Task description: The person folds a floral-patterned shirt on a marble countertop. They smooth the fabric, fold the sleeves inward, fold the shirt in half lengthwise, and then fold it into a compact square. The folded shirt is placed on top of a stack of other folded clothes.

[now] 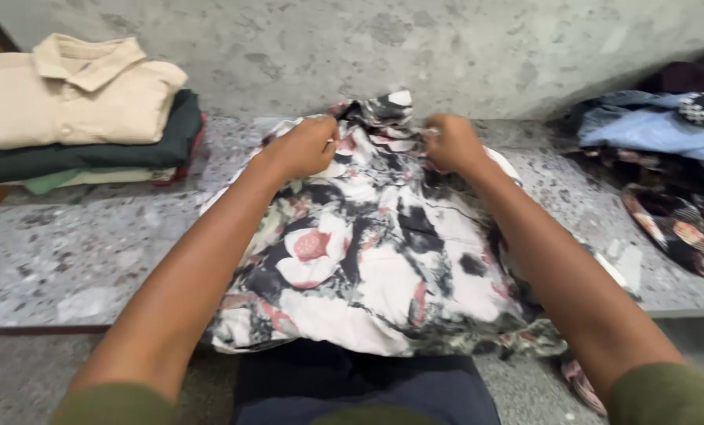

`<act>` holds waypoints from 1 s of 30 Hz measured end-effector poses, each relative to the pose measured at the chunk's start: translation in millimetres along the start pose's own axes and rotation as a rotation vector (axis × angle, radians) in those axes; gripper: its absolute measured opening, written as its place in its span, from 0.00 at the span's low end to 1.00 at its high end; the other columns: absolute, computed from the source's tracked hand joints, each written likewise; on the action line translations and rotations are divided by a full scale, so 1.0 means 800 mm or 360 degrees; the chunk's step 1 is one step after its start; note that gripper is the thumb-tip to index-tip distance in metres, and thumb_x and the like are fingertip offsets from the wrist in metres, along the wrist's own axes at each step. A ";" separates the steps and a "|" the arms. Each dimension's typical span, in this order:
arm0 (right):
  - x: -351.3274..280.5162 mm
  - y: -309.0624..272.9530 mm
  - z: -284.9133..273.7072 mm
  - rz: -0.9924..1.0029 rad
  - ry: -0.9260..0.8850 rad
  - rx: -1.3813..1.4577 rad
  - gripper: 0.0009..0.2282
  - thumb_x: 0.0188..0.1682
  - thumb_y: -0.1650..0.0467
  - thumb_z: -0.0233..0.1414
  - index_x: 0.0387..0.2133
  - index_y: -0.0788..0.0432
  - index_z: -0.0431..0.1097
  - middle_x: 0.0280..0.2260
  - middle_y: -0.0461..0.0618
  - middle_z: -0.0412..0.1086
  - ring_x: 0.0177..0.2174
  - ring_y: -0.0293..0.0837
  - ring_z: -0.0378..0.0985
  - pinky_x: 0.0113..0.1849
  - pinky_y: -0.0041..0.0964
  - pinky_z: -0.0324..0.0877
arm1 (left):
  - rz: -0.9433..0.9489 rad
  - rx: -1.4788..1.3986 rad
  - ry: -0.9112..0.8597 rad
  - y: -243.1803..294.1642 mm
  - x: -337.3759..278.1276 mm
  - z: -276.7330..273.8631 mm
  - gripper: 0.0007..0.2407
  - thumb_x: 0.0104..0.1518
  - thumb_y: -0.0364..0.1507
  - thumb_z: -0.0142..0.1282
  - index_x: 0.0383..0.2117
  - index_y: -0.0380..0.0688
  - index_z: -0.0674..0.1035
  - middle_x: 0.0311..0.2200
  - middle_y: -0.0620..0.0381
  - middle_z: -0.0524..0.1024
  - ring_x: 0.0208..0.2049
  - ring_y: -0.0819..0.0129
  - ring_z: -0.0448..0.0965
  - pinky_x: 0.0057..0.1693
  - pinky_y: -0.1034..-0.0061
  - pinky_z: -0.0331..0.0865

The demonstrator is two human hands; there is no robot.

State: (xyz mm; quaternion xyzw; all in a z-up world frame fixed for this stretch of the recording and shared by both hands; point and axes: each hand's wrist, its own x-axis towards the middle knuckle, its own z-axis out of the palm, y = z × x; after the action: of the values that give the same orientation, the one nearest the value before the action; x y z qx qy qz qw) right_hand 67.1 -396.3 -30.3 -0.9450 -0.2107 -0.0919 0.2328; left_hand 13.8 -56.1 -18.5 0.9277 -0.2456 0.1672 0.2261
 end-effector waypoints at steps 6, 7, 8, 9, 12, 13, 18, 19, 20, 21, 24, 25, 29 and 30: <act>-0.036 0.144 -0.013 0.0040 0.0370 -0.0670 0.26 0.36 0.55 0.69 0.34 0.67 0.78 0.35 0.66 0.74 0.39 0.70 0.75 0.37 0.64 0.70 | -0.0042 0.0377 -0.0018 -0.067 0.020 0.078 0.21 0.61 0.40 0.48 0.58 0.47 0.72 0.61 0.42 0.66 0.63 0.49 0.62 0.64 0.50 0.54; -0.040 0.148 -0.010 -0.0232 0.0673 -0.0649 0.23 0.32 0.58 0.70 0.31 0.65 0.78 0.27 0.63 0.76 0.32 0.68 0.78 0.31 0.62 0.73 | -0.0183 0.0408 -0.0036 -0.076 0.016 0.082 0.24 0.61 0.43 0.46 0.64 0.50 0.69 0.66 0.43 0.61 0.68 0.52 0.56 0.66 0.49 0.48; -0.035 0.132 -0.026 -0.0232 0.0669 -0.0645 0.23 0.32 0.58 0.70 0.31 0.65 0.78 0.27 0.63 0.76 0.32 0.68 0.78 0.31 0.62 0.73 | -0.0187 0.0408 -0.0040 -0.082 0.011 0.079 0.24 0.61 0.43 0.46 0.64 0.50 0.69 0.66 0.43 0.61 0.68 0.52 0.56 0.66 0.49 0.48; -0.030 0.117 -0.041 0.0327 0.0301 -0.0024 0.18 0.38 0.64 0.68 0.31 0.68 0.76 0.25 0.60 0.75 0.26 0.59 0.77 0.26 0.52 0.74 | -0.0224 0.0446 -0.0068 -0.088 0.006 0.077 0.25 0.62 0.44 0.44 0.65 0.52 0.68 0.68 0.45 0.59 0.69 0.54 0.54 0.68 0.50 0.46; -0.002 0.121 -0.064 0.0725 -0.0271 0.1078 0.09 0.47 0.72 0.63 0.30 0.66 0.72 0.22 0.50 0.73 0.18 0.42 0.74 0.19 0.36 0.70 | -0.0301 0.0490 -0.0070 -0.094 -0.025 0.059 0.25 0.62 0.45 0.43 0.66 0.54 0.67 0.70 0.48 0.57 0.71 0.56 0.53 0.70 0.52 0.45; 0.011 0.131 -0.071 0.0573 -0.0428 0.1554 0.06 0.49 0.74 0.62 0.27 0.61 0.70 0.22 0.45 0.70 0.17 0.36 0.71 0.17 0.29 0.65 | -0.0317 0.0498 -0.0039 -0.094 -0.034 0.050 0.25 0.62 0.45 0.43 0.66 0.55 0.67 0.70 0.49 0.58 0.71 0.57 0.54 0.70 0.52 0.46; 0.008 0.116 -0.104 0.0527 -0.0845 0.1028 0.07 0.46 0.72 0.59 0.37 0.59 0.75 0.28 0.43 0.74 0.24 0.33 0.71 0.24 0.31 0.66 | -0.0370 0.0511 0.0019 -0.116 -0.054 0.035 0.25 0.62 0.45 0.43 0.66 0.57 0.68 0.70 0.52 0.59 0.71 0.59 0.55 0.71 0.54 0.46; 0.001 0.106 -0.115 0.0586 -0.1139 0.0976 0.13 0.40 0.74 0.59 0.40 0.57 0.76 0.33 0.43 0.80 0.30 0.32 0.78 0.32 0.30 0.74 | -0.0381 0.0519 0.0019 -0.121 -0.055 0.034 0.25 0.61 0.45 0.43 0.66 0.57 0.68 0.70 0.53 0.59 0.70 0.59 0.55 0.71 0.55 0.46; 0.006 0.141 -0.124 0.0583 -0.1139 0.0970 0.13 0.40 0.74 0.59 0.40 0.57 0.76 0.33 0.43 0.80 0.30 0.32 0.78 0.32 0.30 0.74 | -0.0383 0.0518 0.0026 -0.119 -0.055 0.032 0.25 0.61 0.45 0.43 0.66 0.57 0.68 0.70 0.53 0.59 0.70 0.59 0.55 0.71 0.55 0.46; 0.011 0.175 -0.132 0.0695 -0.1229 0.0587 0.14 0.39 0.71 0.64 0.39 0.62 0.77 0.35 0.47 0.79 0.33 0.36 0.77 0.35 0.34 0.72 | -0.0420 0.0515 0.0003 -0.117 -0.055 0.030 0.25 0.62 0.45 0.43 0.66 0.57 0.68 0.70 0.53 0.59 0.71 0.59 0.55 0.71 0.55 0.45; 0.015 0.187 -0.174 0.0971 -0.1322 -0.0229 0.19 0.37 0.64 0.69 0.38 0.64 0.80 0.37 0.50 0.78 0.35 0.44 0.76 0.37 0.42 0.72 | -0.0501 0.0525 -0.0050 -0.128 -0.053 0.029 0.25 0.62 0.46 0.43 0.66 0.56 0.66 0.70 0.53 0.57 0.71 0.59 0.54 0.71 0.55 0.44; 0.014 0.177 -0.192 0.1143 -0.1312 -0.0661 0.20 0.36 0.60 0.70 0.37 0.61 0.81 0.36 0.50 0.78 0.35 0.48 0.76 0.37 0.47 0.73 | -0.0537 0.0532 -0.0086 -0.134 -0.052 0.031 0.26 0.62 0.46 0.42 0.66 0.56 0.66 0.70 0.53 0.56 0.71 0.58 0.53 0.71 0.54 0.44; 0.061 0.278 -0.198 0.0961 -0.1088 -0.0800 0.22 0.41 0.56 0.68 0.29 0.68 0.82 0.26 0.61 0.78 0.27 0.54 0.73 0.29 0.51 0.71 | -0.0676 0.0550 -0.0217 -0.091 -0.039 0.000 0.27 0.60 0.47 0.43 0.66 0.55 0.64 0.70 0.54 0.55 0.71 0.56 0.52 0.69 0.48 0.44; 0.062 0.283 -0.182 0.0672 -0.0356 -0.1136 0.13 0.39 0.63 0.65 0.29 0.61 0.81 0.29 0.59 0.77 0.29 0.56 0.75 0.30 0.52 0.72 | -0.0825 0.0573 -0.0317 -0.070 -0.032 -0.011 0.28 0.60 0.47 0.43 0.66 0.52 0.63 0.70 0.52 0.55 0.71 0.54 0.53 0.68 0.45 0.46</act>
State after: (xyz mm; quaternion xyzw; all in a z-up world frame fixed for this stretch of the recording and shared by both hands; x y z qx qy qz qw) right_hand 199.9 -629.7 19.4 -0.9928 0.0083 -0.0065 -0.1194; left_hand 20.6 1.2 -40.8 0.9962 0.0111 0.0532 0.0684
